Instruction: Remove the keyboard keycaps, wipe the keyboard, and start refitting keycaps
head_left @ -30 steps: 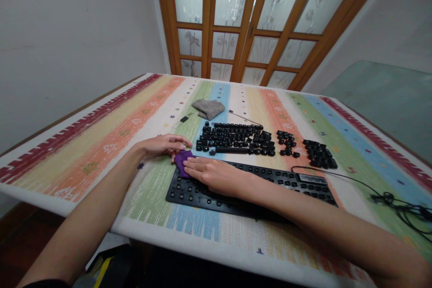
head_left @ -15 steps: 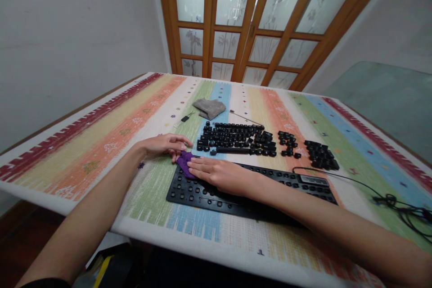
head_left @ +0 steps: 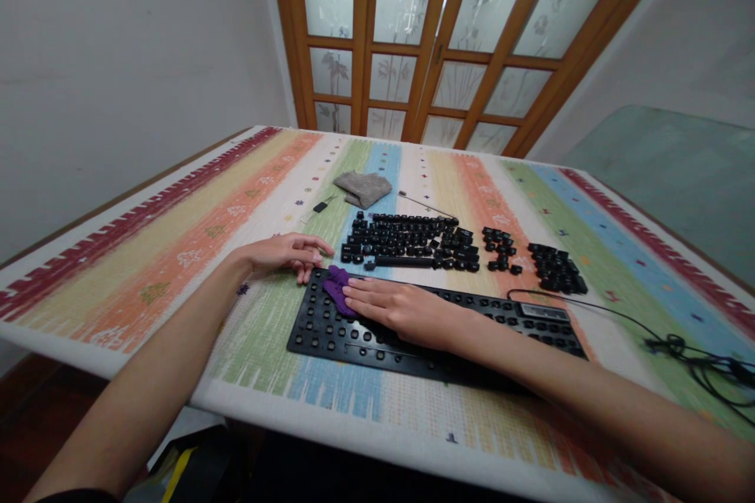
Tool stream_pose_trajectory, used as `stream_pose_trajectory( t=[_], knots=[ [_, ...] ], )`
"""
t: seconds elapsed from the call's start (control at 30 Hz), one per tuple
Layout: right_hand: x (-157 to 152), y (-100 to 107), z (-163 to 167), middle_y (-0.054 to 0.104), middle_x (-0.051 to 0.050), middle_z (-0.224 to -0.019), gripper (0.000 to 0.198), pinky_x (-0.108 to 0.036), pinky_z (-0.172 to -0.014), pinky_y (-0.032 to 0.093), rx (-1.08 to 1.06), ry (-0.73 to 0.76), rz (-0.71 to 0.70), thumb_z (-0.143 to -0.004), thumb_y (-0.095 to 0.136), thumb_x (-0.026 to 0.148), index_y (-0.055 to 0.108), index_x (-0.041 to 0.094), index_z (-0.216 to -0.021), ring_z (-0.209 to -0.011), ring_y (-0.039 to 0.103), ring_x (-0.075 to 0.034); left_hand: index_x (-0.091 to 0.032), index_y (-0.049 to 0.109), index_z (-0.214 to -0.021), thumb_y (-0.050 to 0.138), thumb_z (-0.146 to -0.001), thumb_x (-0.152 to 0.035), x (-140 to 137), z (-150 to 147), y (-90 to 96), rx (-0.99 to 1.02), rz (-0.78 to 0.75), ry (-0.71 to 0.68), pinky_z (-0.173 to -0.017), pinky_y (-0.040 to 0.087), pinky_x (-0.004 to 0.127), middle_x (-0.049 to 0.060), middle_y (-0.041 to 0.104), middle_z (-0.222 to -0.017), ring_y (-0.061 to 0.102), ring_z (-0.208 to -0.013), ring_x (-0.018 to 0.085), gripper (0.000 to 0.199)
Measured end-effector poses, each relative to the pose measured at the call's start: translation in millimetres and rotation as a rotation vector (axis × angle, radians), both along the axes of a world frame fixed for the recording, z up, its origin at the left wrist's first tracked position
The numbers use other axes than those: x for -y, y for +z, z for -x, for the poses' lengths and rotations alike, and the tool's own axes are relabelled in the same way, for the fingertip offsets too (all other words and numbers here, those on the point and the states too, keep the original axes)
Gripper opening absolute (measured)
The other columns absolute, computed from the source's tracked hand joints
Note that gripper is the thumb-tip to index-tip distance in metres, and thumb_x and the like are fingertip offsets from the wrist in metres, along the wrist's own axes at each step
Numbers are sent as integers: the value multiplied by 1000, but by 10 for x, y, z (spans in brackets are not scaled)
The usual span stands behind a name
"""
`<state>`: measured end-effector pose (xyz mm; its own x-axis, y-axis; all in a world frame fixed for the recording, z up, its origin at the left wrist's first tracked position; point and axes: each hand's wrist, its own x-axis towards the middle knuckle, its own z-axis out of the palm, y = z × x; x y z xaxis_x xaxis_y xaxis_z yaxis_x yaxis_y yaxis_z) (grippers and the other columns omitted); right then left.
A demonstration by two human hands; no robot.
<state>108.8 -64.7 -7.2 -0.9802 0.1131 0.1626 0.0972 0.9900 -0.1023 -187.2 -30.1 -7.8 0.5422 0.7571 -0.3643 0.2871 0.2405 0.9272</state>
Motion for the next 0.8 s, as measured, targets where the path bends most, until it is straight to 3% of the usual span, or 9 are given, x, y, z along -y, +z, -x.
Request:
stream_pose_trajectory(
  t=[0.3, 0.6, 0.8],
  knots=[
    [56, -4, -194, 49, -19, -145, 42, -39, -117, 37, 6, -43, -6, -99, 38, 5, 49, 4, -139, -143, 34, -21, -15, 60, -116, 73, -80, -36, -2, -7, 17, 1, -6, -5, -59, 48, 28, 3, 62, -86, 62, -64, 14, 43],
    [105, -6, -424, 47, -17, -147, 51, -42, -117, 37, -7, -105, 74, -93, 38, -2, 48, 8, -142, -144, 34, -20, -16, 59, -118, 77, -75, -30, 0, 4, 2, 11, -24, -53, -59, 46, 27, 2, 63, -83, 60, -63, 13, 49],
    [113, -16, -462, 47, -16, -148, 51, -40, -117, 36, 8, -119, 38, -93, 39, -2, 47, 9, -142, -144, 32, -19, -16, 59, -117, 77, -74, -28, 3, 7, -13, 23, -17, -43, -60, 46, 27, 2, 63, -83, 60, -62, 12, 49]
  ],
)
